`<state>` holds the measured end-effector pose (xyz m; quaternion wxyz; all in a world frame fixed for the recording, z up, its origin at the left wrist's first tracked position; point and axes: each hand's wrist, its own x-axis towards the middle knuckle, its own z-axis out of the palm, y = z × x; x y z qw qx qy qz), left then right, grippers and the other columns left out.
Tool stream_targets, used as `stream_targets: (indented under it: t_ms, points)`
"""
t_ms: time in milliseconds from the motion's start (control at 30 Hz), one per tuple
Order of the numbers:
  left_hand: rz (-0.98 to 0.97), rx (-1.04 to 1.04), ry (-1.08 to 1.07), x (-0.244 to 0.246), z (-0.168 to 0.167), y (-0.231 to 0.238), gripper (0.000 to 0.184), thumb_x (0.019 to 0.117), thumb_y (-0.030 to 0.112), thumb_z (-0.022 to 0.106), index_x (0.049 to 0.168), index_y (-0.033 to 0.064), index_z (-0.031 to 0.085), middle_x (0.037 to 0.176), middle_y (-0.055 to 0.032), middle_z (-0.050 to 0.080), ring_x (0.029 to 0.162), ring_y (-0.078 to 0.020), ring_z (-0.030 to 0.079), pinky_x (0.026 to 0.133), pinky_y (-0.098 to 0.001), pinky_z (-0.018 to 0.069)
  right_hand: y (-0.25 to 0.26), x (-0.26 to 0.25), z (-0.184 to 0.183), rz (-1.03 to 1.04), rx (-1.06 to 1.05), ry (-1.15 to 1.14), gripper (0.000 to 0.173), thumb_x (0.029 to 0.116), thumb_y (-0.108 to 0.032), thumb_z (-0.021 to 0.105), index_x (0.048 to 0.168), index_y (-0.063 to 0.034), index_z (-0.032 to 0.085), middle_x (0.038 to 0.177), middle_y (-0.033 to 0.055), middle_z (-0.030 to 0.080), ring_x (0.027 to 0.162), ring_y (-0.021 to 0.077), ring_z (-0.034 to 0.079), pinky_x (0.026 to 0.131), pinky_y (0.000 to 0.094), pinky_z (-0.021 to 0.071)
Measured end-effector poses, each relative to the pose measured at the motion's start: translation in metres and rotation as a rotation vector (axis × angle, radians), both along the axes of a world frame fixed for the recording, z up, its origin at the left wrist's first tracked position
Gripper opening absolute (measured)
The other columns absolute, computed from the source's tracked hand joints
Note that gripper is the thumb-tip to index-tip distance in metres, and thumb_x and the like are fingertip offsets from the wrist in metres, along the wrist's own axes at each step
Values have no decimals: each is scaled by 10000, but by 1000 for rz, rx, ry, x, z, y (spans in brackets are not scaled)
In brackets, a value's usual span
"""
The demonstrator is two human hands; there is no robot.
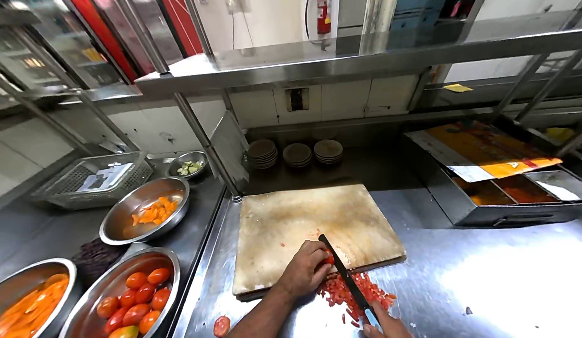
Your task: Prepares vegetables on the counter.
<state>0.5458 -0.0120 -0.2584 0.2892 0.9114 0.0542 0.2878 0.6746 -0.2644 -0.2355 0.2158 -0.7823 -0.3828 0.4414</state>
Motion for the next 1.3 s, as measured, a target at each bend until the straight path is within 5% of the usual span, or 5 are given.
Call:
stream_targets:
  t_ms: [567, 767, 1000, 1200, 1300]
  points:
    - [-24, -2, -21, 1, 2, 1, 233, 1034, 216, 572, 1013, 31, 712, 1146, -135, 699, 1155, -239, 642, 1041, -342, 507, 5, 10, 75, 163, -228, -200, 482, 1074, -329, 507, 1415, 7, 453, 999, 284, 690, 959, 478, 693, 846, 634, 530]
    - [-35, -9, -16, 2, 0, 2, 228, 1030, 219, 593, 1016, 29, 717, 1129, -135, 697, 1130, -233, 650, 1023, -334, 520, 75, 4, 47, 181, -252, -205, 457, 1080, -339, 477, 1436, -58, 416, 1071, 221, 681, 1000, 392, 699, 879, 562, 551]
    - [-18, -6, -37, 0, -3, 0, 219, 1021, 199, 607, 947, 20, 708, 1095, -139, 704, 1127, -235, 659, 1017, -335, 531, 22, 11, 92, 208, -255, -230, 454, 1075, -324, 504, 1399, -9, 456, 986, 263, 694, 961, 465, 697, 842, 614, 538]
    - [-42, -2, -23, 1, -2, 2, 221, 1033, 200, 595, 986, 33, 732, 1093, -126, 707, 1116, -221, 659, 1021, -328, 527, 76, 3, 47, 203, -234, -211, 447, 1086, -329, 466, 1441, -62, 414, 1080, 231, 679, 1012, 408, 695, 883, 575, 548]
    - [-27, -8, -25, -2, -1, 2, 219, 1029, 195, 603, 964, 32, 735, 1080, -121, 710, 1101, -217, 662, 1013, -324, 528, 69, 9, 61, 205, -250, -194, 463, 1076, -337, 489, 1448, -72, 416, 1059, 225, 682, 989, 401, 696, 870, 576, 549]
